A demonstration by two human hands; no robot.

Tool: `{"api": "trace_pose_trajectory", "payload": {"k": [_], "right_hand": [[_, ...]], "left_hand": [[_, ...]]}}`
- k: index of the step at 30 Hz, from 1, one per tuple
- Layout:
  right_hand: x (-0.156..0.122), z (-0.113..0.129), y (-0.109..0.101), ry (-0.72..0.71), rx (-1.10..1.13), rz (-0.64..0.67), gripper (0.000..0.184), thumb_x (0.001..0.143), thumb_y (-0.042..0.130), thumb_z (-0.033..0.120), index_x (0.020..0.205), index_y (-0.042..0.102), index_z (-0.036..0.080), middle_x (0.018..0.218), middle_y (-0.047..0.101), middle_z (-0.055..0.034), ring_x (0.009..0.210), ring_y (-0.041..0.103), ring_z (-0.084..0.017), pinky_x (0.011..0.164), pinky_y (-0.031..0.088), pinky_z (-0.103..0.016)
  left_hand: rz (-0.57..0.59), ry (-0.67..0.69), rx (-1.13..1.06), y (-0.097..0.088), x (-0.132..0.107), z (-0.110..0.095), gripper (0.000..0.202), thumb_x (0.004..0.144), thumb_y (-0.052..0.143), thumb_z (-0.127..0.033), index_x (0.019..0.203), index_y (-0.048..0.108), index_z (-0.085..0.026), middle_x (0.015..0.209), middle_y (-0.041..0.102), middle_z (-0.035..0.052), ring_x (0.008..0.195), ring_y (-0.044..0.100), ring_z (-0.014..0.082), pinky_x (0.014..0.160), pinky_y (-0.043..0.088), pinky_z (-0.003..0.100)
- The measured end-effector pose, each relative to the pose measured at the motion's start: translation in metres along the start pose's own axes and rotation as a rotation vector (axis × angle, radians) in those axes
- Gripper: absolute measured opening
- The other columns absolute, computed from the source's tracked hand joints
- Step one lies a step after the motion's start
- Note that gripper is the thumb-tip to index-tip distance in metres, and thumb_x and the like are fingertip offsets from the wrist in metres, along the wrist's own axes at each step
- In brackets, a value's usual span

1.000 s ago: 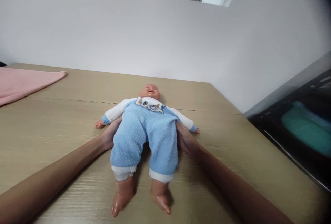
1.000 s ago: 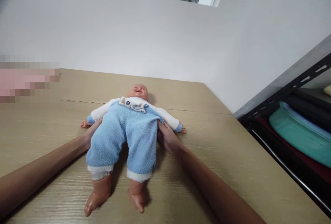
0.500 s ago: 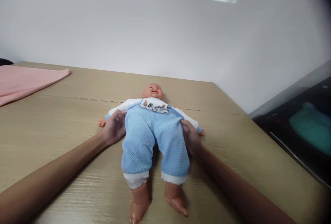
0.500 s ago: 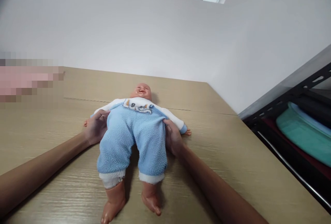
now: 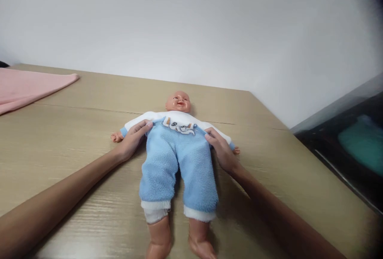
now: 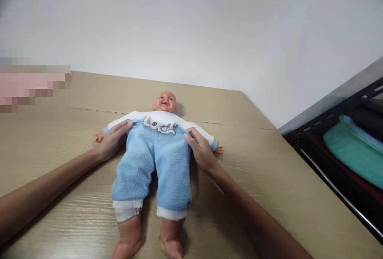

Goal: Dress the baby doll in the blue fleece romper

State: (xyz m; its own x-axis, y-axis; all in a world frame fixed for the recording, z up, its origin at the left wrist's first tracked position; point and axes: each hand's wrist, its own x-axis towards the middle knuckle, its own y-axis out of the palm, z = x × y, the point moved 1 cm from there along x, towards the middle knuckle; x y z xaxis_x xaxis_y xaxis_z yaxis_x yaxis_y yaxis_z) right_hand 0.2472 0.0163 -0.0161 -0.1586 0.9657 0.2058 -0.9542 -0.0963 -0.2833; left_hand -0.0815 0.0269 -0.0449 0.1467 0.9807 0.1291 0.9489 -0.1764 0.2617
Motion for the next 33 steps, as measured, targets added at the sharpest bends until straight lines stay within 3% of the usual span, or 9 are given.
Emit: {"api": "trace_pose_trajectory", "payload": {"k": [3, 7, 11, 17, 20, 23, 25, 28, 33], "right_hand": [[0.001, 0.009, -0.004, -0.061, -0.174, -0.014, 0.029, 0.102, 0.076, 0.054, 0.095, 0.069, 0.026, 0.083, 0.058, 0.0023, 0.079, 0.052, -0.022, 0.076, 0.046, -0.035], [0.012, 0.01, 0.002, -0.06, 0.003, -0.046, 0.039, 0.105, 0.074, 0.064, 0.099, 0.059, 0.029, 0.084, 0.054, 0.004, 0.072, 0.047, -0.019, 0.066, 0.041, -0.032], [0.03, -0.004, 0.007, 0.057, 0.057, -0.006, 0.051, 0.102, 0.074, 0.079, 0.105, 0.057, 0.03, 0.076, 0.05, 0.0073, 0.065, 0.043, -0.018, 0.06, 0.04, -0.03], [0.039, -0.012, 0.005, 0.058, -0.333, 0.166, 0.055, 0.107, 0.06, 0.08, 0.102, 0.068, 0.026, 0.099, 0.074, -0.0056, 0.096, 0.069, -0.031, 0.09, 0.055, -0.042], [0.037, 0.003, 0.005, 0.01, -0.403, 0.073, 0.042, 0.108, 0.067, 0.067, 0.122, 0.064, 0.027, 0.11, 0.078, -0.0092, 0.102, 0.073, -0.034, 0.099, 0.057, -0.049], [0.042, 0.032, 0.012, -0.189, -0.404, -0.061, 0.052, 0.105, 0.075, 0.053, 0.144, 0.052, 0.026, 0.136, 0.073, -0.0163, 0.122, 0.071, -0.036, 0.111, 0.057, -0.055], [0.052, 0.054, 0.023, -0.275, -0.37, -0.058, 0.05, 0.108, 0.071, 0.048, 0.148, 0.049, 0.027, 0.144, 0.07, -0.0175, 0.129, 0.069, -0.034, 0.116, 0.055, -0.056], [0.081, 0.081, 0.049, -0.3, -0.349, 0.135, 0.03, 0.113, 0.064, 0.043, 0.137, 0.058, 0.027, 0.141, 0.074, -0.0154, 0.126, 0.071, -0.032, 0.115, 0.056, -0.054], [0.153, 0.094, 0.105, -0.396, -0.518, 0.683, 0.016, 0.116, 0.062, 0.028, 0.122, 0.075, 0.021, 0.13, 0.083, -0.0131, 0.123, 0.076, -0.031, 0.113, 0.056, -0.05]], "left_hand": [[0.005, 0.042, 0.088, 0.001, -0.001, -0.002, 0.045, 0.099, 0.088, -0.065, 0.098, 0.071, -0.023, 0.088, 0.06, -0.0023, 0.081, 0.051, 0.0175, 0.075, 0.044, 0.03], [-0.049, 0.107, 0.166, 0.001, 0.0, 0.0, 0.053, 0.099, 0.083, -0.075, 0.105, 0.069, -0.025, 0.093, 0.064, -0.0024, 0.086, 0.054, 0.0182, 0.08, 0.046, 0.029], [-0.072, 0.079, 0.181, -0.001, 0.002, 0.005, 0.054, 0.101, 0.078, -0.078, 0.107, 0.066, -0.025, 0.091, 0.061, -0.0032, 0.083, 0.052, 0.0181, 0.078, 0.045, 0.03], [-0.048, 0.021, 0.121, -0.001, 0.002, 0.004, 0.051, 0.101, 0.081, -0.073, 0.101, 0.067, -0.024, 0.095, 0.062, -0.0018, 0.089, 0.053, 0.0193, 0.085, 0.045, 0.031], [-0.125, 0.047, 0.079, 0.001, 0.001, 0.002, 0.051, 0.101, 0.081, -0.074, 0.101, 0.067, -0.025, 0.096, 0.063, -0.0014, 0.091, 0.053, 0.0204, 0.086, 0.044, 0.031], [-0.196, 0.088, 0.098, 0.005, 0.0, 0.0, 0.056, 0.099, 0.08, -0.08, 0.1, 0.067, -0.025, 0.094, 0.063, -0.0011, 0.089, 0.053, 0.0213, 0.084, 0.045, 0.032], [-0.217, 0.107, 0.123, 0.007, -0.001, -0.002, 0.058, 0.096, 0.081, -0.082, 0.1, 0.068, -0.026, 0.094, 0.064, -0.0006, 0.09, 0.054, 0.0219, 0.085, 0.046, 0.033], [-0.228, 0.165, 0.145, 0.008, -0.004, -0.002, 0.054, 0.099, 0.081, -0.079, 0.101, 0.071, -0.026, 0.095, 0.066, 0.0002, 0.093, 0.057, 0.0226, 0.088, 0.048, 0.033], [-0.25, 0.337, 0.237, 0.009, -0.009, 0.003, 0.036, 0.115, 0.069, -0.06, 0.102, 0.072, -0.027, 0.098, 0.068, 0.0017, 0.096, 0.062, 0.0222, 0.092, 0.05, 0.034]]}}
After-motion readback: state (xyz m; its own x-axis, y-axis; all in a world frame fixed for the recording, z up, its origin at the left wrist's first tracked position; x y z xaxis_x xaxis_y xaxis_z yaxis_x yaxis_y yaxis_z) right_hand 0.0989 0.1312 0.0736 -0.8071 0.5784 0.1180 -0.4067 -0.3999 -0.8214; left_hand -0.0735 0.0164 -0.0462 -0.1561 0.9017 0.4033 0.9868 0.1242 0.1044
